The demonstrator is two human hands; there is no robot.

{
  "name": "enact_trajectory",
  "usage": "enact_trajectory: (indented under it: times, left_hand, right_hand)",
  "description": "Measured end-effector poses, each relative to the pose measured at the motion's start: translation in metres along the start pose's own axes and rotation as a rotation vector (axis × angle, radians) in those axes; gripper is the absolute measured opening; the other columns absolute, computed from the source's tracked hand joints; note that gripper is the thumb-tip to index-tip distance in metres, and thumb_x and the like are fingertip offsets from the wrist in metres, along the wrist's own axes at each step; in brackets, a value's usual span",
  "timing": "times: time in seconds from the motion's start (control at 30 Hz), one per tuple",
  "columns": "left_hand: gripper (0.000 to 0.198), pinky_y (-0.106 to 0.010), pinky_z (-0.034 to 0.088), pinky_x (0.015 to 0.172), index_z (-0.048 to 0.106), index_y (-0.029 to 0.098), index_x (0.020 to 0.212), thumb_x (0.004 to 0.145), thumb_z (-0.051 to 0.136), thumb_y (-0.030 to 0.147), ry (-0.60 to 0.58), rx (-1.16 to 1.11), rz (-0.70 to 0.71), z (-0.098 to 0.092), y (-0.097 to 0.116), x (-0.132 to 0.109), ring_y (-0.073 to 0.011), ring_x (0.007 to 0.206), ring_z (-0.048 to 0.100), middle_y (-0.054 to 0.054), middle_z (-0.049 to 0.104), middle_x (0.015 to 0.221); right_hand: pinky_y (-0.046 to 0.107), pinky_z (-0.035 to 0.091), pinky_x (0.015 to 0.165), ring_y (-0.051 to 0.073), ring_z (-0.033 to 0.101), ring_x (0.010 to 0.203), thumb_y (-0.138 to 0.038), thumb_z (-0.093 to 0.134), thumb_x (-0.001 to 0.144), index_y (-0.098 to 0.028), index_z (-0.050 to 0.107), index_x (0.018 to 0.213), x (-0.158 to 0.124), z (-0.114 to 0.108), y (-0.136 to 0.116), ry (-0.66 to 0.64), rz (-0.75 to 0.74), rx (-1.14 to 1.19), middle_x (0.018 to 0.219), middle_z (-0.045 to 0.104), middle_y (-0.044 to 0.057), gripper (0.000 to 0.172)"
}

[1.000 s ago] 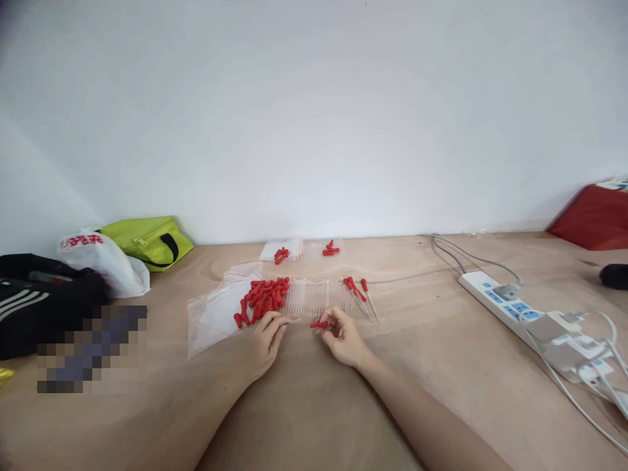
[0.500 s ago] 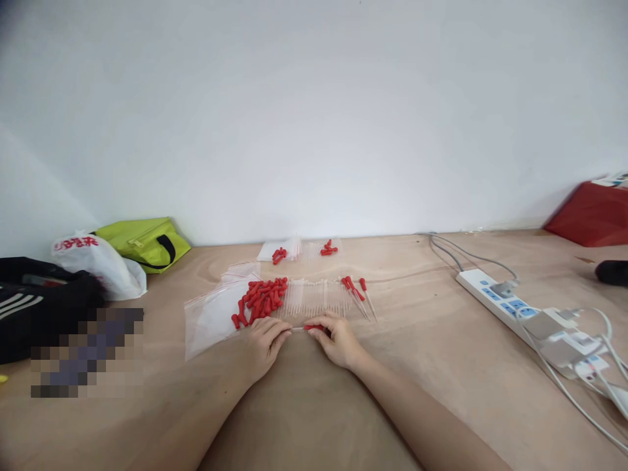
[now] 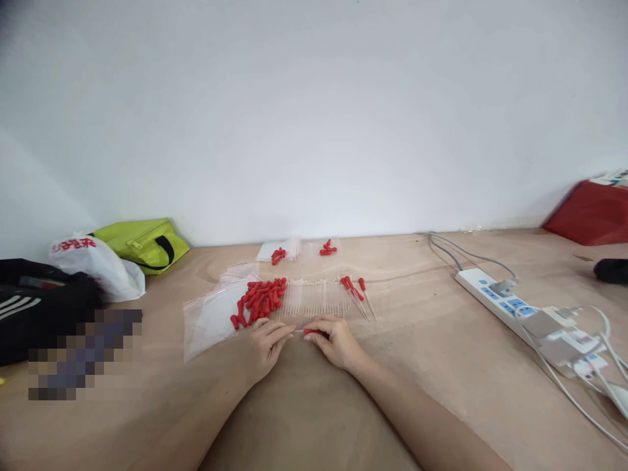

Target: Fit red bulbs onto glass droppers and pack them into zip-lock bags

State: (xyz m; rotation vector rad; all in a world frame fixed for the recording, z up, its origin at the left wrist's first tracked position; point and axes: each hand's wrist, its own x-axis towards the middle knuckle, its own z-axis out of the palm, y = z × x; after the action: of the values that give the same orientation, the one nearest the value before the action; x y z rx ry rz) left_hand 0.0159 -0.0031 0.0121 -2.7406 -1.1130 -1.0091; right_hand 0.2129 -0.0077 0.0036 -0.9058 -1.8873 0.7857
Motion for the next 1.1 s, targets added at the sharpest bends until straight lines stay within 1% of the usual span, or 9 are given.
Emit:
enact_trajectory:
  times: [0.1,0.23,0.47,0.57,0.67,0.83,1.1]
  left_hand:
    - [0.023,-0.03,0.032,0.068,0.06,0.02,0.09,0.089,0.037,0.019,-0.003,-0.014,0.011,0.0,0.001,0.001,-0.0125,0.065,0.057,-0.001,0.066,0.076]
    - [0.024,-0.031,0.03,0.067,0.061,0.02,0.084,0.089,0.038,0.018,-0.029,-0.005,0.02,-0.002,0.003,0.001,-0.0126,0.063,0.058,0.0,0.067,0.073]
    - [0.024,-0.03,0.028,0.064,0.061,0.019,0.084,0.088,0.038,0.017,-0.046,0.008,0.017,-0.002,0.005,0.0,-0.0124,0.062,0.057,0.0,0.066,0.071]
    - [0.024,-0.03,0.028,0.065,0.061,0.02,0.084,0.087,0.037,0.018,-0.04,0.029,0.01,-0.002,0.008,0.0,-0.0123,0.061,0.056,0.0,0.066,0.07]
    - [0.024,-0.03,0.028,0.066,0.061,0.02,0.083,0.087,0.038,0.018,-0.01,0.037,0.005,-0.002,0.012,0.001,-0.0127,0.061,0.055,0.0,0.066,0.069]
    - [0.023,-0.03,0.028,0.064,0.06,0.019,0.079,0.086,0.038,0.018,0.037,0.018,-0.015,0.001,0.017,0.002,-0.0129,0.059,0.055,0.0,0.065,0.066]
    - [0.025,-0.031,0.028,0.065,0.06,0.018,0.079,0.087,0.036,0.017,0.021,0.002,0.004,0.005,0.017,0.002,-0.0133,0.059,0.055,0.0,0.064,0.064]
  right_hand:
    - [0.025,0.046,0.069,0.013,0.058,0.074,-0.029,0.051,0.082,-0.022,0.066,0.086,0.0,0.0,0.0,0.011,-0.026,-0.001,0.08,0.065,0.003,0.017]
    - [0.025,0.046,0.067,0.013,0.057,0.071,-0.031,0.049,0.083,-0.022,0.066,0.084,-0.001,-0.001,0.001,0.015,-0.059,-0.027,0.075,0.065,0.003,0.02]
    - [0.025,0.045,0.065,0.013,0.057,0.07,-0.034,0.048,0.084,-0.019,0.065,0.081,-0.002,0.0,0.003,0.013,-0.148,-0.101,0.072,0.063,0.005,0.023]
    - [0.026,0.044,0.065,0.014,0.056,0.071,-0.034,0.046,0.085,-0.02,0.064,0.081,-0.002,-0.001,0.001,-0.013,-0.147,-0.15,0.073,0.063,0.005,0.023]
    - [0.028,0.043,0.068,0.015,0.055,0.073,-0.032,0.045,0.085,-0.02,0.062,0.082,-0.001,-0.002,-0.001,-0.05,-0.146,-0.223,0.075,0.062,0.005,0.021]
    - [0.031,0.04,0.072,0.016,0.054,0.075,-0.029,0.044,0.084,-0.019,0.06,0.084,0.001,-0.003,-0.003,-0.058,-0.148,-0.261,0.077,0.062,0.005,0.018]
    - [0.029,0.041,0.069,0.016,0.052,0.073,-0.03,0.043,0.085,-0.018,0.059,0.082,0.002,-0.002,-0.004,-0.112,-0.17,-0.29,0.075,0.059,0.006,0.02]
